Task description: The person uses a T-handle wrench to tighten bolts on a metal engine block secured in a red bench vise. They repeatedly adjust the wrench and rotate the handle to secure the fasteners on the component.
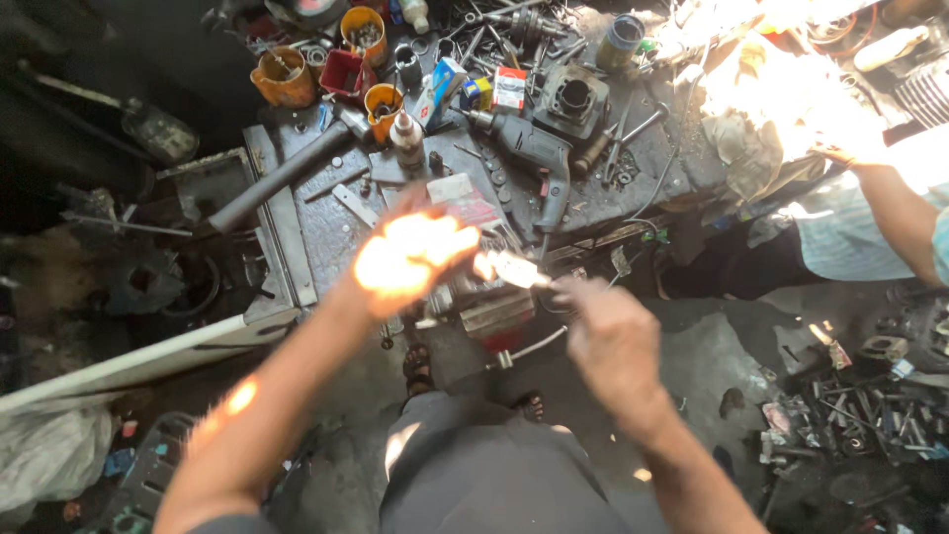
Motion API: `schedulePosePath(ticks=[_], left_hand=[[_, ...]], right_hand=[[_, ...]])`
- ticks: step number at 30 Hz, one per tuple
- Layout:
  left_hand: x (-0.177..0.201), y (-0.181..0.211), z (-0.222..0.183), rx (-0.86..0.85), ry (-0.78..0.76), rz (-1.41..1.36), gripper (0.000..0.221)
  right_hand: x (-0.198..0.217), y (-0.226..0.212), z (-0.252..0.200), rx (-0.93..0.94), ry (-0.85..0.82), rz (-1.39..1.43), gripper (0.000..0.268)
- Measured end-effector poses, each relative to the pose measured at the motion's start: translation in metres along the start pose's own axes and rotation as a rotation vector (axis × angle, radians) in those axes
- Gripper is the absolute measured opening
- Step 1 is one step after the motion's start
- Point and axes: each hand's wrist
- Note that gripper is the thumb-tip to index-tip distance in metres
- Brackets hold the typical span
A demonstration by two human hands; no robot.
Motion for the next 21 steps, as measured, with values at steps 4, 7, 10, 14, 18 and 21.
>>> schedulePosePath(ticks=[4, 7, 10, 14, 18, 21], left_hand=[[-0.034, 0.095, -0.007, 0.663, -0.345, 0.137, 0.017], [-0.073, 0.13, 0.008, 0.702, -0.135, -0.141, 0.021], [-0.07, 0.132, 0.022, 0.658, -0.074, -0.273, 0.024], [-0.008, 0.096, 0.033, 0.706, -0.138, -0.087, 0.015], [0.025, 0.026, 0.048, 0.28, 0.11, -0.024, 0.031], [0.018, 0.015, 0.031, 0.228, 0.123, 0.021, 0.025]], right_hand=[[0.004, 0.025, 0.083, 0.306, 0.05, 0.087, 0.035], [-0.018, 0.02, 0.139, 0.434, -0.186, 0.365, 0.053], [-0.019, 0.014, 0.153, 0.358, -0.449, 0.435, 0.053], [0.017, 0.012, 0.097, 0.133, -0.283, 0.315, 0.024], [0.031, -0.01, 0.015, -0.142, -0.734, 0.185, 0.028], [0.028, -0.012, 0.0, -0.332, -0.509, 0.287, 0.032]])
Point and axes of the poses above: each hand's wrist, its own z-axis towards the middle knuckle, its own x-axis out of the back of the hand, y = z × x, and after that the axes turned 9 degrees about -y, right-handed
